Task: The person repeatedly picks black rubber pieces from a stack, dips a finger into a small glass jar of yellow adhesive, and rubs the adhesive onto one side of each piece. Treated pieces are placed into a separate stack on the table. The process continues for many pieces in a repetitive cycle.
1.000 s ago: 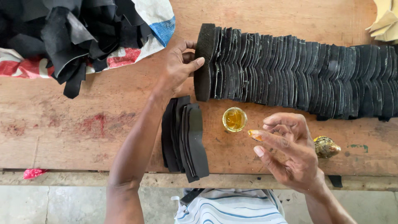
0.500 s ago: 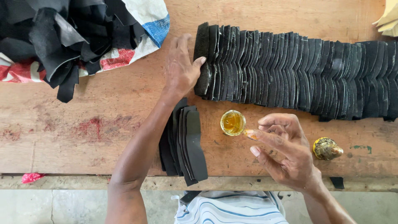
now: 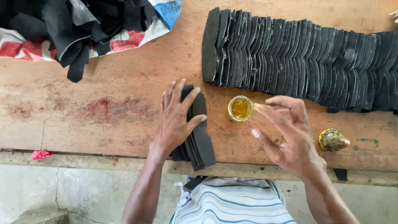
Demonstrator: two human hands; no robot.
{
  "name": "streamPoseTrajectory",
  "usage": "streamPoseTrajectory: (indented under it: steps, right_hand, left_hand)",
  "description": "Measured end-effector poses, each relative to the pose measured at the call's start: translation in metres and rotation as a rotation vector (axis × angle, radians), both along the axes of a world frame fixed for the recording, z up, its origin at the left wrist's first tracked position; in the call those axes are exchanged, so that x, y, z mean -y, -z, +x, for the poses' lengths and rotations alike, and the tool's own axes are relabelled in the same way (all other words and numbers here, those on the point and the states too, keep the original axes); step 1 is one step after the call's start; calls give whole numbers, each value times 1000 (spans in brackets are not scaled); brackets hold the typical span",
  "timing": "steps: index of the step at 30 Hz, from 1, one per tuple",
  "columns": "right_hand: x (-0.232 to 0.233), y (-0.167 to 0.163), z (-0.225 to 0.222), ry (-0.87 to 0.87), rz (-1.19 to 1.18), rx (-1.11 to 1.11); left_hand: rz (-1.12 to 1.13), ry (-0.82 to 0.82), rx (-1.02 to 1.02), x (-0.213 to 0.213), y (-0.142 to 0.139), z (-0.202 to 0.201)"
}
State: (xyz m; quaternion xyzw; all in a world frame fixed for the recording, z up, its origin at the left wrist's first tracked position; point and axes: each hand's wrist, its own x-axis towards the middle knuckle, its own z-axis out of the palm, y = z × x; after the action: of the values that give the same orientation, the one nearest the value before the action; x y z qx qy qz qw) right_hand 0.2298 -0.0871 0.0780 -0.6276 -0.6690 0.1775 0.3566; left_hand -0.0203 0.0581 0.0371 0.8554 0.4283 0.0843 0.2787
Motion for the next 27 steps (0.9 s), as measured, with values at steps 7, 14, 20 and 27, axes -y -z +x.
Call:
streamPoseTrajectory:
  steps: [7, 14, 20, 27]
  right_hand:
    - [-22, -30, -2, -127, -197, 413]
    - [-64, -41, -9, -280, -445, 614]
    - [-85, -38, -18, -351, -745, 825]
    - [-79, -39, -10, -350, -482, 640]
  left_hand:
    - [181, -37, 50, 20, 11, -8]
    - [103, -82, 46, 24, 5, 3]
    - [169, -64, 160, 36, -2, 9]
    - [66, -164, 509, 38, 20, 7]
